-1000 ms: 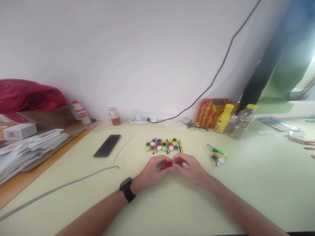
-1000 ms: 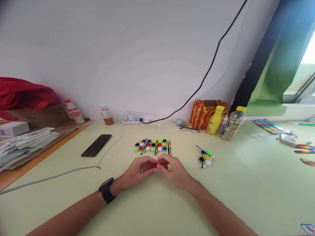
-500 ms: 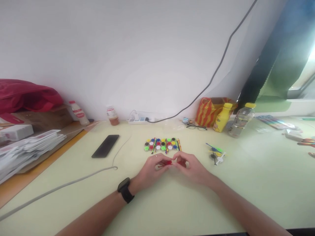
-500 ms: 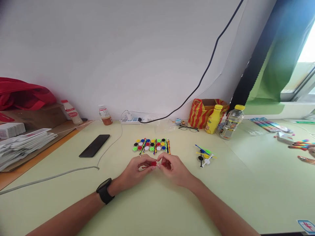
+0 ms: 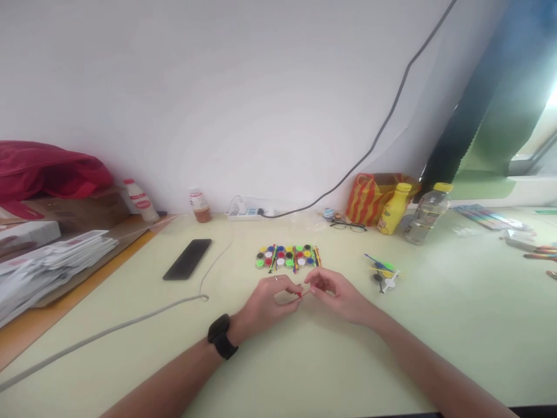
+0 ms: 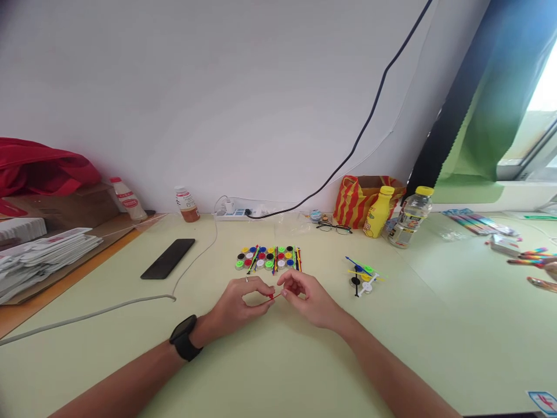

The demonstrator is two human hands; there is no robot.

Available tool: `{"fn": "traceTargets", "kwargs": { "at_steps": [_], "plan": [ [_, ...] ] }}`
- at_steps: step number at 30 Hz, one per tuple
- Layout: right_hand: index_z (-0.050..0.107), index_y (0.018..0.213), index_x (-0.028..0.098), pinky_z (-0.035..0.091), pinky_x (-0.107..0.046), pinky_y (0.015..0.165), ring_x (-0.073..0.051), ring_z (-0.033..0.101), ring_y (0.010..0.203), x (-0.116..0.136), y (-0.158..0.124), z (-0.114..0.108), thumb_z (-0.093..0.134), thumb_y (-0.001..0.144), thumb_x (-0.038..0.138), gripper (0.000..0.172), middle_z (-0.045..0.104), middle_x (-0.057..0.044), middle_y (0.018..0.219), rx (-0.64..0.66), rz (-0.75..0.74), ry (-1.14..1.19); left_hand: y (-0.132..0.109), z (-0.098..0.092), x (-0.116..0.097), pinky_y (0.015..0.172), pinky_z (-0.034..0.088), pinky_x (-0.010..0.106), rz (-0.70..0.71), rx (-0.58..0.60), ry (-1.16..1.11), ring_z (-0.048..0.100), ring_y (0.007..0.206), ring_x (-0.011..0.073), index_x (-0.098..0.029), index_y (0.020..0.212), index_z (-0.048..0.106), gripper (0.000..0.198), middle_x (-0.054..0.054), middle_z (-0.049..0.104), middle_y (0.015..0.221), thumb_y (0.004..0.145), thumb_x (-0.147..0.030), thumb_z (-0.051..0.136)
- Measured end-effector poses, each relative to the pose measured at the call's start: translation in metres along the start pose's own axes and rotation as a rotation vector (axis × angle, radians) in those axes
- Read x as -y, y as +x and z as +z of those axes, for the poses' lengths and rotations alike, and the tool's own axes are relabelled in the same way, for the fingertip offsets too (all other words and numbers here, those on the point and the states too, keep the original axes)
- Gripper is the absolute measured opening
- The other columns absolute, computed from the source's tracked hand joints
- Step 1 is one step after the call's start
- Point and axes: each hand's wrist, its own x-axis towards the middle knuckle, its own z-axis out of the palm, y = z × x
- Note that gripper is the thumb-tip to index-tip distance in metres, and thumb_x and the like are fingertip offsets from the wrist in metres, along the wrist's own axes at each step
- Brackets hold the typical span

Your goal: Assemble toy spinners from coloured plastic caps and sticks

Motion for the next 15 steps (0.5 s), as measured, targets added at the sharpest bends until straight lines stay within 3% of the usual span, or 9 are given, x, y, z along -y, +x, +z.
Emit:
{"fn": "traceTargets", "kwargs": {
  "at_steps": [9, 15],
  "plan": [
    [0.061, 0.109, 0.021, 0.046, -0.031, 0.077, -0.017, 0.055, 0.085, 0.004, 0.002, 0.0, 0.059, 0.1, 0.041, 0.022, 0.06, -0.002, 0.09, 0.019, 0.017, 0.047, 0.001, 0.0, -0.007, 0.079, 0.054, 0.027, 0.013, -0.026, -0.022, 0.072, 0.083, 0.0169, -0.021, 0.088, 0.071, 0.005, 0.002, 0.076, 0.09, 0.086, -0.016, 0.07],
    [0.061, 0.11, 0.022, 0.049, -0.032, 0.078, -0.017, 0.059, 0.086, 0.003, 0.003, -0.001, 0.06, 0.099, 0.044, 0.025, 0.061, -0.003, 0.096, -0.032, 0.024, 0.111, 0.006, 0.001, -0.012, 0.095, 0.056, 0.036, -0.109, 0.093, -0.333, 0.069, 0.11, 0.0249, -0.019, 0.097, 0.076, 0.013, 0.011, 0.076, 0.109, 0.095, -0.029, 0.068]
  ]
}}
